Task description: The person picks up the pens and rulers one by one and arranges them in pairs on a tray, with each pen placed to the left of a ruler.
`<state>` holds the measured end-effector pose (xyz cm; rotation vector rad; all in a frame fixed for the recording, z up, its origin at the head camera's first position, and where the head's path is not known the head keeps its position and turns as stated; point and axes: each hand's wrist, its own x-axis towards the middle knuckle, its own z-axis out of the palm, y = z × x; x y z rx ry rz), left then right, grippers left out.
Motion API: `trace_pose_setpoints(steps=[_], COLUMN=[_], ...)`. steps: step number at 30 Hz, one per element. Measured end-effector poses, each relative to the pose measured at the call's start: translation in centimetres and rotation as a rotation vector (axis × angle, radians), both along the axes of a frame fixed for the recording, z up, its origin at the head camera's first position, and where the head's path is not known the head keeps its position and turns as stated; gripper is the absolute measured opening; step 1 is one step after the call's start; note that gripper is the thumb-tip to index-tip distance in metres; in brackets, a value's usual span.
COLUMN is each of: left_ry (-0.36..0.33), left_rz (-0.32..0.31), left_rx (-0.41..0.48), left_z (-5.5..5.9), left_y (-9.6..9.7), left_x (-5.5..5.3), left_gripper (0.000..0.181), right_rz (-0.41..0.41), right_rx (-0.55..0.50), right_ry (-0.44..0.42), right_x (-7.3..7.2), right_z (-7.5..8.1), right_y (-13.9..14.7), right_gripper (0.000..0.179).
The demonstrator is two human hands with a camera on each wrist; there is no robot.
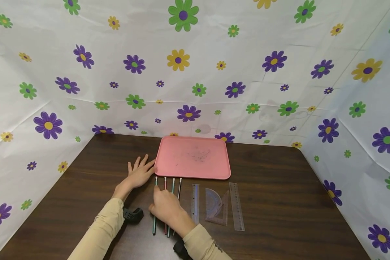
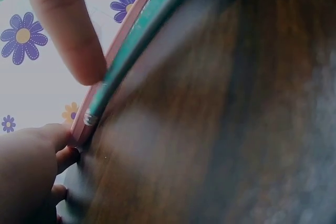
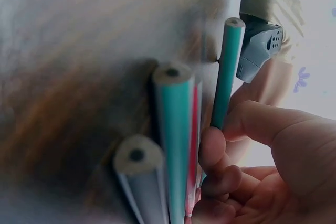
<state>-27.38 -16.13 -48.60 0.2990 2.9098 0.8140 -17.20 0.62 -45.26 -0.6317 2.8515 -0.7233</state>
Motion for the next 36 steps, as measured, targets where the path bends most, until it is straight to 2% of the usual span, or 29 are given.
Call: trace_pose_setpoints(steps=[6,11,16,22,36], left_ry=[0.014,0.008,-0.002,-0.013,-0.008], left_rz=[-0.007,-0.005,0.003,0.007,0.014], left_rx=[0.021,0.018,0.005,-0.002,-0.004], left_z=[0.0,0.2,0.3,0.2,0.0], left_y=[-0.1,0.0,0.0,0.0,0.0], left_x=[0.1,0.2,0.1,0.0,-0.1], left_gripper=[0.057,0.056,0.055,0.057,0.055], right_rz=[0.001,0.004,0.004,-0.007,-0.063], right_rx=[-0.027,-0.04,-0.076,-0.149,-0.198], right_ry=[0.019,0.007,0.037,0.059,0.118], right_x=[0.1,0.2,0.1,-0.6,-2.9], right_z=[0.1,0.4,0.8,1.2,1.9], right_y=[0.1,0.4,0.9,1.4,2.4], right_gripper=[0.066,0.067,0.066,0.066,0.058])
